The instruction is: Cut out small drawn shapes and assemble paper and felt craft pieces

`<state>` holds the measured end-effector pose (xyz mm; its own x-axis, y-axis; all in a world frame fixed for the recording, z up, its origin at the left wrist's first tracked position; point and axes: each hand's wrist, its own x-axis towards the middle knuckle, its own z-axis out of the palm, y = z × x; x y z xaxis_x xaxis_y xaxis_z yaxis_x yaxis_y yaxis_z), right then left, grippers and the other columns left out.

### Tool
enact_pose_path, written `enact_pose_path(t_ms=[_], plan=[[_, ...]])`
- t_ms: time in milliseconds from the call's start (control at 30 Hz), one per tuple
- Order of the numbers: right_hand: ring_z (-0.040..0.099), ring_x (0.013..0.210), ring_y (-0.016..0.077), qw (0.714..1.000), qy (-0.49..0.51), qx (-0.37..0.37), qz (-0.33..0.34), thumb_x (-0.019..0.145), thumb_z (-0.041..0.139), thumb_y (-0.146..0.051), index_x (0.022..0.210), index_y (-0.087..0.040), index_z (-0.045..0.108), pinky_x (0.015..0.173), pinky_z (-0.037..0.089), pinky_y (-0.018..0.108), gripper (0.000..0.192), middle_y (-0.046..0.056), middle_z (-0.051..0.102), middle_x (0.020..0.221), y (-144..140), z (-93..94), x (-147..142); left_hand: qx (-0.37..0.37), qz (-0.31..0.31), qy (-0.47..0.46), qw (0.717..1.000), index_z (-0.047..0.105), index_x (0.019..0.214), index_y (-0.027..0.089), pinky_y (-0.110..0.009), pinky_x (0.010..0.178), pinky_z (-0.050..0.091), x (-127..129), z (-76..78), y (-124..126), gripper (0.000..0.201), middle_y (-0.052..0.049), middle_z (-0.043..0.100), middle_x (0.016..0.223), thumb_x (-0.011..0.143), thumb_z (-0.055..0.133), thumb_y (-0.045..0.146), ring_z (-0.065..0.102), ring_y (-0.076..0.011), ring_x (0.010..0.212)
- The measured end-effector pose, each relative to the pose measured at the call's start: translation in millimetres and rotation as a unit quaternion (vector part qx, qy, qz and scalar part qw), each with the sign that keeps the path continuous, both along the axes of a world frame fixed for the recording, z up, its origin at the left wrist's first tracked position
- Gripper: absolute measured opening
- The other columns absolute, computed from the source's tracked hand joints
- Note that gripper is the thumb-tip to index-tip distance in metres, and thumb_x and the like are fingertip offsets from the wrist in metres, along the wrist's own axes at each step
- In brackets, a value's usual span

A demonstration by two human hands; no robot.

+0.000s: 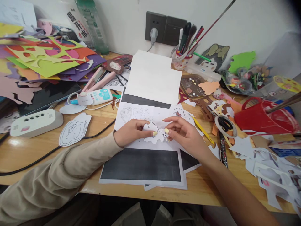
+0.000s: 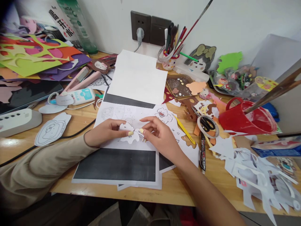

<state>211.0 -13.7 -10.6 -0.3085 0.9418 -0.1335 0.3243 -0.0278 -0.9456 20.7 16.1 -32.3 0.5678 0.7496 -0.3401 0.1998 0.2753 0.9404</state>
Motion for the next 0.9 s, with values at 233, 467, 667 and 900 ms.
enact_pose_path(t_ms=[233,467,667,900], plan=[[0.052,0.060,0.0083,0.999,-0.036,0.014,-0.002,0.075,0.048,-0.018,0.095,-0.019,0.050,0.059,0.043,0.023,0.020,-0.002,0.055,0.070,1.0,1.4,-0.4,0.001,0.001,-0.006,1.000,0.059,0.079,0.013,-0.017,0.058,0.039,0.9,0.9,0.2,0.024,-0.001,0.058,0.075,0.066,0.059,0.033,0.049,-0.0084,0.065],[0.055,0.063,0.0095,0.998,-0.008,0.011,-0.066,0.075,0.049,-0.019,0.083,-0.017,0.054,0.059,0.048,0.024,0.010,0.001,0.057,0.075,1.9,2.7,0.4,0.001,0.016,-0.025,1.000,0.058,0.079,0.013,-0.022,0.068,0.041,0.8,1.5,0.1,0.023,-0.002,0.060,0.080,0.066,0.059,0.033,0.052,-0.0116,0.074],[0.058,0.060,0.0086,0.996,0.019,-0.001,-0.082,0.074,0.052,-0.019,0.082,-0.016,0.054,0.060,0.050,0.024,0.009,0.000,0.058,0.072,2.1,3.1,-0.7,0.024,0.008,-0.005,1.000,0.057,0.079,0.013,-0.025,0.071,0.041,0.0,-0.6,0.6,0.025,-0.002,0.058,0.079,0.067,0.058,0.035,0.053,-0.0138,0.076],[0.058,0.060,0.0093,0.996,0.023,0.001,-0.088,0.074,0.052,-0.019,0.082,-0.016,0.053,0.060,0.051,0.025,0.009,0.001,0.058,0.073,1.6,3.7,-0.6,0.057,0.012,0.011,0.998,0.056,0.086,0.013,-0.027,0.071,0.042,0.0,-0.4,0.4,0.028,-0.003,0.057,0.081,0.068,0.056,0.035,0.052,-0.0148,0.077]])
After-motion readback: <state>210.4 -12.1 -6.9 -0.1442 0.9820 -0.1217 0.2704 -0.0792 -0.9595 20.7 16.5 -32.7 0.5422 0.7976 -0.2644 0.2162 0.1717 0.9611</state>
